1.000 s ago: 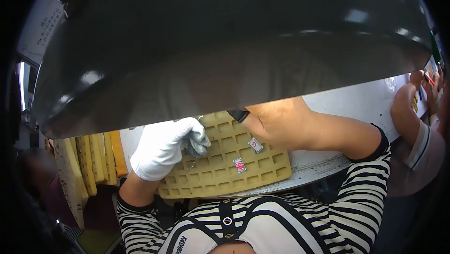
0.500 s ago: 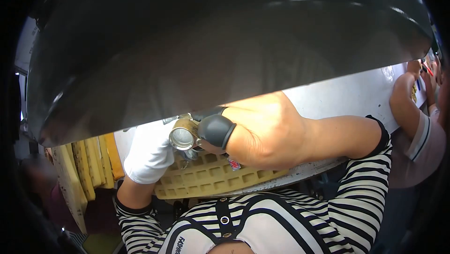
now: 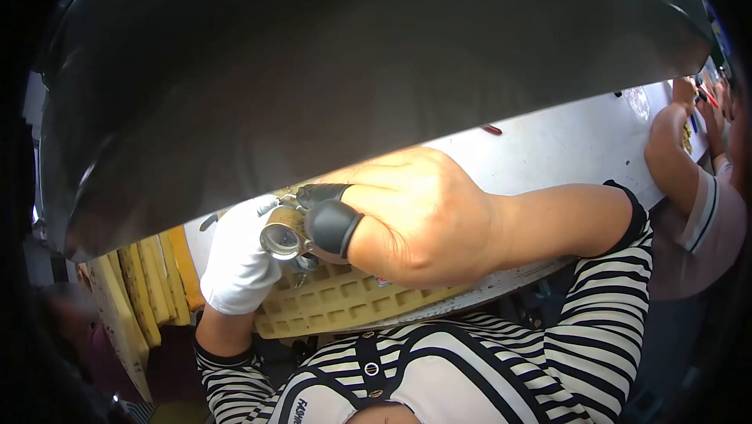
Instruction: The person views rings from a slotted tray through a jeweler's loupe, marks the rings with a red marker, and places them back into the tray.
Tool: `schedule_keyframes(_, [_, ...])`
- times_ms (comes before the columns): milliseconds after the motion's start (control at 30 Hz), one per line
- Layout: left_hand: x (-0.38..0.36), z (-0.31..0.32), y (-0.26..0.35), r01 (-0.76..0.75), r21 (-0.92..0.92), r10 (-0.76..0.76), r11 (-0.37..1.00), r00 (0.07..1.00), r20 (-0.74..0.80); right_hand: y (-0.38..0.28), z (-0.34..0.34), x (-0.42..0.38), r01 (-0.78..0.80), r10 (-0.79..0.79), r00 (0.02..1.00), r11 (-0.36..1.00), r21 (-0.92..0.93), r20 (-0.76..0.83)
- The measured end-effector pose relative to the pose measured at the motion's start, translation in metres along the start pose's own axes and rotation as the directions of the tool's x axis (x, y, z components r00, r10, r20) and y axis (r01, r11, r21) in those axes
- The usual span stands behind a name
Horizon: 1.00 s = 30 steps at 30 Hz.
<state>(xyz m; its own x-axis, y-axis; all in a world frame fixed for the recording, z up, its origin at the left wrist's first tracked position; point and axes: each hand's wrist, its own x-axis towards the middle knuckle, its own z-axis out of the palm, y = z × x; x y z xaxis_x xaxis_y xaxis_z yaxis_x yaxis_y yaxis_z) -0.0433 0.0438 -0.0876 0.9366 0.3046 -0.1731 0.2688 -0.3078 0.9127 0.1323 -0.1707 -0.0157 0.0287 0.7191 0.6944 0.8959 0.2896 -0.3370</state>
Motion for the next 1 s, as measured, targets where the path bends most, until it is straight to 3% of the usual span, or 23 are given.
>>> schedule_keyframes(67, [-0.002,0.000,0.010,0.025,-0.091,-0.025,0.996,1.000,0.009,0.004,0.005,0.001,0.012,-0.012,1.000,1.000,-0.005,-0.026])
schedule_keyframes(100, [-0.003,0.001,0.017,0.034,-0.121,-0.032,0.992,0.999,0.013,0.010,0.009,0.004,0.118,-0.125,0.978,0.992,-0.055,-0.164])
schedule_keyframes(200, [-0.002,0.002,0.030,0.163,-0.180,-0.169,0.970,0.985,-0.021,0.015,0.015,0.004,0.234,-0.269,0.905,0.962,-0.142,-0.329])
schedule_keyframes(300, [-0.002,0.000,0.029,0.056,0.016,-0.056,0.998,0.998,-0.027,0.014,0.013,0.004,0.222,-0.254,0.918,0.966,-0.136,-0.305])
schedule_keyframes(400, [0.003,0.001,0.034,0.022,-0.037,-0.023,0.999,0.999,-0.025,0.012,0.010,0.003,0.196,-0.223,0.942,0.972,-0.127,-0.252])
schedule_keyframes(500, [0.008,-0.001,0.036,-0.106,-0.162,0.119,0.981,0.990,0.075,0.008,0.008,0.005,0.165,-0.184,0.964,0.980,-0.111,-0.191])
schedule_keyframes(600, [-0.004,-0.006,0.009,0.089,-0.386,-0.075,0.918,0.996,0.051,0.001,0.003,0.003,0.112,-0.120,0.989,0.990,-0.087,-0.090])
schedule_keyframes(700, [-0.004,-0.008,0.011,-0.100,-0.019,0.100,0.995,0.994,0.037,-0.003,-0.007,0.003,0.037,-0.036,0.999,0.997,-0.070,0.024])
schedule_keyframes(800, [-0.002,-0.008,0.022,-0.223,0.228,0.214,0.948,0.975,0.062,-0.008,-0.017,0.004,-0.042,0.052,0.990,0.996,-0.078,0.130])
schedule_keyframes(900, [0.005,-0.001,0.032,-0.083,0.234,0.076,0.969,0.996,0.039,-0.010,-0.024,0.005,-0.116,0.135,0.972,0.988,-0.106,0.194])
schedule_keyframes(933, [0.015,0.005,0.034,-0.065,0.106,0.068,0.992,0.997,-0.026,-0.010,-0.027,0.006,-0.144,0.166,0.963,0.983,-0.117,0.212])
schedule_keyframes(967, [0.016,0.006,0.043,0.008,-0.206,0.001,0.978,0.999,0.043,-0.009,-0.029,0.007,-0.169,0.197,0.954,0.976,-0.136,0.227])
schedule_keyframes(1000, [0.021,0.009,0.075,0.111,-0.488,-0.065,0.866,0.992,0.110,-0.008,-0.032,0.009,-0.190,0.227,0.949,0.966,-0.177,0.220])
